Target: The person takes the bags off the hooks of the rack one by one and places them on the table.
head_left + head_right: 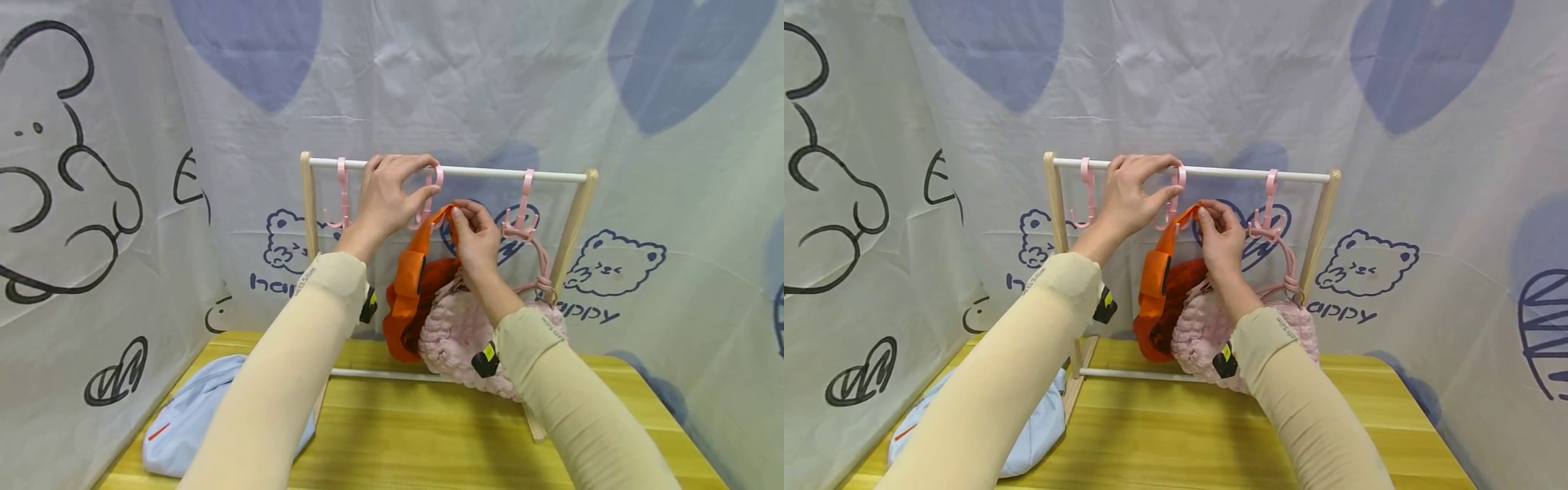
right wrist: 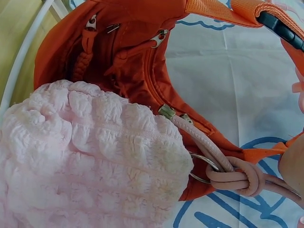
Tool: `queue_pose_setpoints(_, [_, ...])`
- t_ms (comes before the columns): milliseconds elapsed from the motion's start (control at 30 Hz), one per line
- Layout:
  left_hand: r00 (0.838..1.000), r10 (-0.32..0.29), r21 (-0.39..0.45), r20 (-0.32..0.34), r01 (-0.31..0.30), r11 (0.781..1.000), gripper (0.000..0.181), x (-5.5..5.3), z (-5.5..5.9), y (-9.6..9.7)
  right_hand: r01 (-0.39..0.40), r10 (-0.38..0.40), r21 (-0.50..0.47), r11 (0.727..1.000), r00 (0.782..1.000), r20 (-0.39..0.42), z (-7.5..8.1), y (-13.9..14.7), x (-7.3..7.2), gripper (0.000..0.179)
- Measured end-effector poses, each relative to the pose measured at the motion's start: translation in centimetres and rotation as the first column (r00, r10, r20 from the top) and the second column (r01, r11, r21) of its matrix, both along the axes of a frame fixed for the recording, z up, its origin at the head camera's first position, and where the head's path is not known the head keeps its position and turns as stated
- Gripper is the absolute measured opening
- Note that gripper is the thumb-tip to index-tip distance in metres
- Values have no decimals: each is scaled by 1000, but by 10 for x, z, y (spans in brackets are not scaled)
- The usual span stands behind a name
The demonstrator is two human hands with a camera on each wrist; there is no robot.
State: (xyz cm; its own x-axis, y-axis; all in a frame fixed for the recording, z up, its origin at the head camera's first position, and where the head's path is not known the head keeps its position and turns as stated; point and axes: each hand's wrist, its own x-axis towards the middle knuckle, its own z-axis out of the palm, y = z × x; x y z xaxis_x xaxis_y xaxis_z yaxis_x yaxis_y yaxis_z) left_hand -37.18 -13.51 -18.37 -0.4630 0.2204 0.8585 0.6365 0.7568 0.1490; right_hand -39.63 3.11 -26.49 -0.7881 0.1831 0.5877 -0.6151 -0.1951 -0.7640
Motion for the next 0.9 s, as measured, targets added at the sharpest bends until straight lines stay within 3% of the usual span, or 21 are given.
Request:
queue_pose_setpoints(333, [1000, 6, -5, 11, -6, 1000, 30, 4, 1, 0, 6, -7, 21, 1000, 1000, 14, 6, 2, 6, 27])
queue_pose_setpoints(567, [1000, 2, -12, 2, -1, 1000, 32, 4, 2, 2, 63, -61, 42, 997, 997, -43, 10, 6, 5, 26])
queue_pose_setpoints(900, [1000, 14, -4, -13, -14, 1000, 33, 3, 1, 0, 17, -16, 22, 1000, 1000, -8, 7, 4, 8, 21])
